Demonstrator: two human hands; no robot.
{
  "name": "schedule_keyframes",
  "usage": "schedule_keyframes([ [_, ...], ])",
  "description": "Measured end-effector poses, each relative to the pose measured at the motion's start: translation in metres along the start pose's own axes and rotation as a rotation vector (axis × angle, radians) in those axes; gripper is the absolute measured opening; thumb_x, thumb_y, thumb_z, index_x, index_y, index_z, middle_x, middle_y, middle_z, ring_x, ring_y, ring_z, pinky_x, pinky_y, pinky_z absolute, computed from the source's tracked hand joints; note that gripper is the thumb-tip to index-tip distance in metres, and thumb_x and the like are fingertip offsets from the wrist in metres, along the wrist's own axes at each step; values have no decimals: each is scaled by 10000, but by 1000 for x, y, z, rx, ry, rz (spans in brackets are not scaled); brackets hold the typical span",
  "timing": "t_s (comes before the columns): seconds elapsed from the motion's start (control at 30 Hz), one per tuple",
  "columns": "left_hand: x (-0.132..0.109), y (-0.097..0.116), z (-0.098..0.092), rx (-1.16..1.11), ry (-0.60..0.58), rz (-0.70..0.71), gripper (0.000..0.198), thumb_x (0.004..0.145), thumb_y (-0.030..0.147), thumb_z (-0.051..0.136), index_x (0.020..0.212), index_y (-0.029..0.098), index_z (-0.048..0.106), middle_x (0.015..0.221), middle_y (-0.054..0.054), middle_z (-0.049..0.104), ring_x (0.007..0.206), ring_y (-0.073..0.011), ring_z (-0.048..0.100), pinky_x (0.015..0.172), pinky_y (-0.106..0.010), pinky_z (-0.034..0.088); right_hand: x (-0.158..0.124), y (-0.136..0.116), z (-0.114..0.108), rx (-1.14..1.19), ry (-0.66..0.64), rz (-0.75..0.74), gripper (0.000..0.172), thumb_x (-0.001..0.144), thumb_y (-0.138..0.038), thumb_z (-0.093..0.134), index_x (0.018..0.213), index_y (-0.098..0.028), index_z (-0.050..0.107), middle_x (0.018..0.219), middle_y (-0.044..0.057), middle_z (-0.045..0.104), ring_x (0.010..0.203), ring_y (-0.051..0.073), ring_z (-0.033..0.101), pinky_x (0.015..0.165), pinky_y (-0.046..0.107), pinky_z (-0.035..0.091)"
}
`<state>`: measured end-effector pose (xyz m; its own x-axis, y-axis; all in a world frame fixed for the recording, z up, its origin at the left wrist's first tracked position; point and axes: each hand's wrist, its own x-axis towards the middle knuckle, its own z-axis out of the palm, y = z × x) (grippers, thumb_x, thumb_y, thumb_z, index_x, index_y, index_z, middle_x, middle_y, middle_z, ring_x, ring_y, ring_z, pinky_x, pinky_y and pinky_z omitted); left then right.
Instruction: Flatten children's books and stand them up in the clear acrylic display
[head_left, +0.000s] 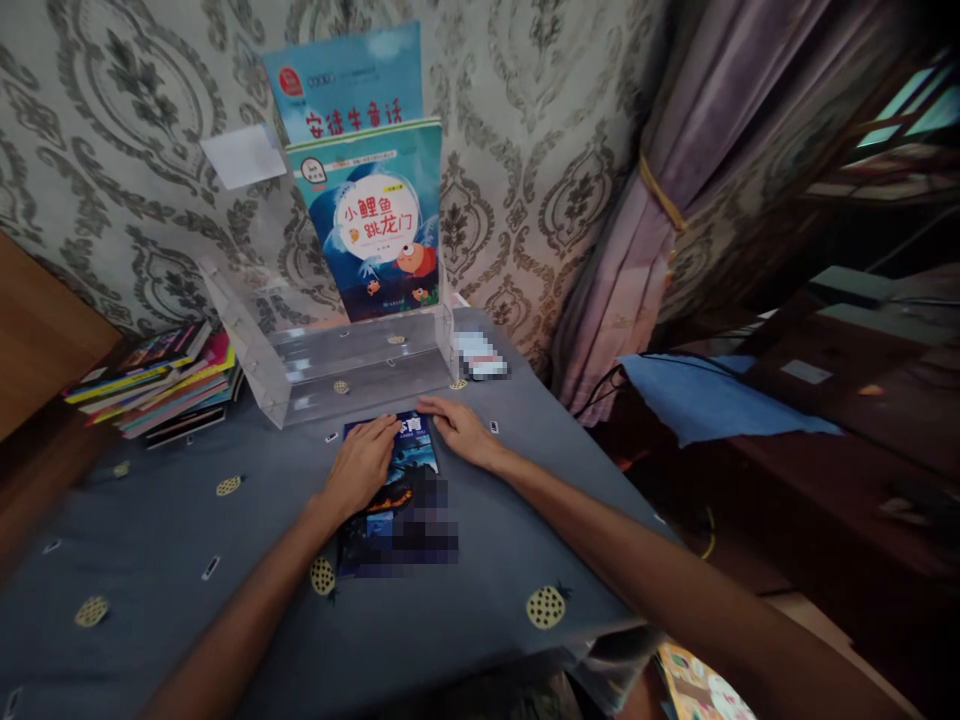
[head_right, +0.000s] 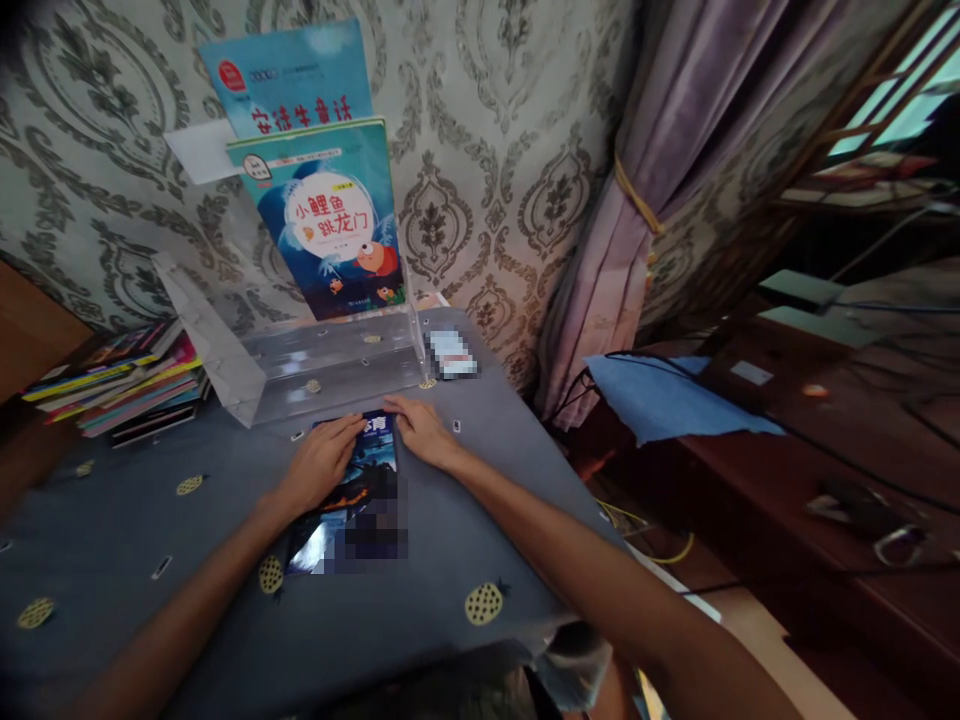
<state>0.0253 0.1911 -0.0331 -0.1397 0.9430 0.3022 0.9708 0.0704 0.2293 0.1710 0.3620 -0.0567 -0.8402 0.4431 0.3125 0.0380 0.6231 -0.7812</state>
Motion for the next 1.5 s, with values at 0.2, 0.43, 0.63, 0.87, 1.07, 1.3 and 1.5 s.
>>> schedule_keyframes([
  [0.2,18,10,5,12,-55,78,431,968,142,381,1328,203,611,1396,-121,613,1316,-251,543,1088,-456,415,1,3,1,-31,4,-15,522,885,-53,434,1377,-186,545,1254,77,715,1250,212,607,1115,472,408],
  [0.43,12,14,2,0,-98,117,441,979,156,370,1359,209,586,1431,-110,587,1358,-235,504,1125,-460,371,-1,1,2,-71,19,-30,480,893,-58,429,1327,-182,589,1256,85,710,1214,195,629,1094,427,441],
  [0.63,-3,29,-5,-58,-159,192,454,946,108,393,1342,185,601,1432,-127,584,1355,-252,511,1133,-495,360,-2,-4,2,-134,1,-40,440,898,-81,462,1306,-159,608,1247,95,711,1193,212,632,1078,424,456],
  [0.87,-20,40,-14,-42,-192,248,447,969,109,384,1354,210,586,1439,-101,582,1375,-232,493,1129,-497,381,-2,-6,2,-200,-15,-69,402,916,-96,487,1294,-151,612,1251,105,704,1185,225,628,1060,421,466],
  [1.07,-35,48,-21,-27,-240,317,509,925,33,394,1372,209,561,1448,-102,571,1396,-231,469,1128,-513,388,-3,-8,1,-224,-26,-73,401,925,-101,495,1308,-161,599,1258,96,697,1189,220,621,1067,414,457],
  [1.3,-56,63,-30,-48,-275,378,492,944,37,389,1347,248,575,1454,-83,563,1394,-231,468,1125,-523,396,-4,-9,0,-228,-41,-67,399,940,-117,493,1323,-179,586,1284,82,684,1213,220,598,1070,416,444],
  [1.5,-69,72,-33,-37,-290,402,556,897,-15,405,1371,237,548,1467,-98,548,1408,-237,450,1137,-518,388,-4,-12,0,-261,-61,-60,410,941,-112,496,1338,-167,578,1292,95,677,1210,229,592,1065,416,437],
])
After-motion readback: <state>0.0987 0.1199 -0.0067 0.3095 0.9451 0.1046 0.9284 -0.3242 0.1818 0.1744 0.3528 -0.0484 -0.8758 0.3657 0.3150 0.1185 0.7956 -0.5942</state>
